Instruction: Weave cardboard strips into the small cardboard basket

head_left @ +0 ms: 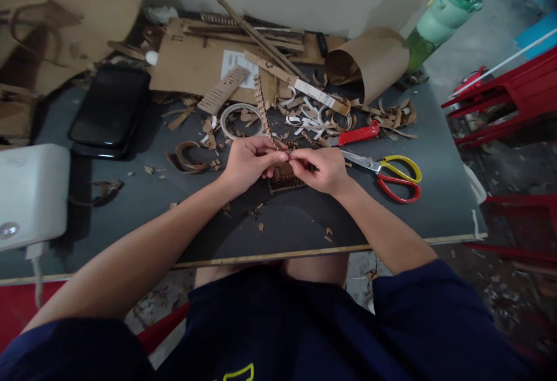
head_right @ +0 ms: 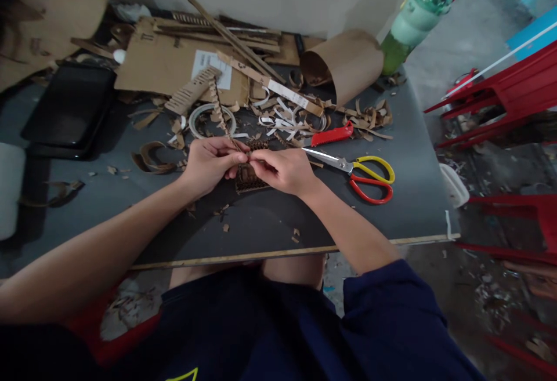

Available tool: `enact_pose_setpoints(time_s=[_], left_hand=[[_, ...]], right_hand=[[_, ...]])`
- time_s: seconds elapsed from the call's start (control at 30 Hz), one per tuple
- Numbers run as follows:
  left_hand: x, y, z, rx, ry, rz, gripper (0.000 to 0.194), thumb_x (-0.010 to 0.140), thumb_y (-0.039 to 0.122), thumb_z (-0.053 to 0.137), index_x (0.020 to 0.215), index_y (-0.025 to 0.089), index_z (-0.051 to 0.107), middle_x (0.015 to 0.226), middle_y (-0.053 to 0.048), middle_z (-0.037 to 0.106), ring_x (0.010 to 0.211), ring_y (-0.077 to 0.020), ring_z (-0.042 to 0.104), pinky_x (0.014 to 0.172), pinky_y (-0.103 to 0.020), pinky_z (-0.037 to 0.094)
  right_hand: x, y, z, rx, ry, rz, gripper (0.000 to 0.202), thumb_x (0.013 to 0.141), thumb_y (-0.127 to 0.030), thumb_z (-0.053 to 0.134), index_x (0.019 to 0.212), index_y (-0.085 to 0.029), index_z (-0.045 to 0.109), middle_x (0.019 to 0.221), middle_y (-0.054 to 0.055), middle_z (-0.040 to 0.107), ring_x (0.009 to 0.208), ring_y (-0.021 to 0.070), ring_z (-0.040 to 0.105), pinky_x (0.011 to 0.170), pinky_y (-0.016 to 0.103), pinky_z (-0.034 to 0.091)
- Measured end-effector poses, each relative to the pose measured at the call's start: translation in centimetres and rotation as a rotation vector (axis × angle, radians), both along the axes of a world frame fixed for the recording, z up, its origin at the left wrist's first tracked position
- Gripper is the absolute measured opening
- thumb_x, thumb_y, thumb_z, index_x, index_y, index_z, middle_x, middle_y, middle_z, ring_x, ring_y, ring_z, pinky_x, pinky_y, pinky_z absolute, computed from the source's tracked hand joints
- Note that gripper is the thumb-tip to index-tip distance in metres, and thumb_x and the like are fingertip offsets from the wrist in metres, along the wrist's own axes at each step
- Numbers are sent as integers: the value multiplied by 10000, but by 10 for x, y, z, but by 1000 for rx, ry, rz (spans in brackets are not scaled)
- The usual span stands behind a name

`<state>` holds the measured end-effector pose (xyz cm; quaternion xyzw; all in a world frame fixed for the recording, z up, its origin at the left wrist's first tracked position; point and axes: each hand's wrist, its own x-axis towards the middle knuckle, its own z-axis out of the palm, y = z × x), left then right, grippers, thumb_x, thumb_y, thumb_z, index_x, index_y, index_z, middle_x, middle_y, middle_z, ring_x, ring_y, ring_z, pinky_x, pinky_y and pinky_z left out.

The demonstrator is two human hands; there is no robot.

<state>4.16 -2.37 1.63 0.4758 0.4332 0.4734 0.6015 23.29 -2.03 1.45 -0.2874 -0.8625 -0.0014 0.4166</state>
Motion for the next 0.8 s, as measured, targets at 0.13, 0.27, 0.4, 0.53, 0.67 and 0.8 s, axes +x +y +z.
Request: enact_pose_setpoints(time_s=[0.13,0.27,0.4,0.53,0.67,0.8], left_hand=[[-1,0,-1,13,-12,-13,528,490,537,955,717,135,698,513,13,628,337,-49,485,307,-138,346],[-2,1,-2,42,5,-26,543,514,567,939,743,131,711,516,9,638,335,-50,486,303,-137,349],[-2,1,-1,66,21,-25,541,531,575,932,753,133,714,518,7,640,338,-52,492,302,-137,349],[-2,-1,0,63,22,-38,503,527,513,952,757,132,718,487,22,617,339,-54,497,313,-135,360],[-1,0,-2,64,16,-18,484,538,496,946,755,129,717,508,16,636,335,-54,493,306,-140,353],[-2,1,-4,108,56,2,466,589,517,911,754,127,717,519,7,645,339,-56,500,307,-139,354]], right_hand=[[0,0,1,34,-16,-6,163,970,-272,582,917,-205,720,579,-64,684,487,75,622,516,201,424],[-1,0,1,52,-16,0,142,965,-250,588,908,-193,705,578,-68,679,483,73,621,516,207,420],[-1,0,1,54,-29,-8,143,970,-253,575,912,-194,692,575,-74,666,475,73,608,511,215,410],[-1,-1,2,43,-31,5,147,965,-238,576,901,-170,690,569,-62,654,472,75,604,509,223,402],[-2,-1,3,26,-26,-3,150,962,-244,567,898,-180,687,570,-65,660,472,73,599,509,213,404],[-1,0,2,38,-22,-5,131,946,-232,580,931,-181,700,586,-63,681,478,75,606,513,213,413]])
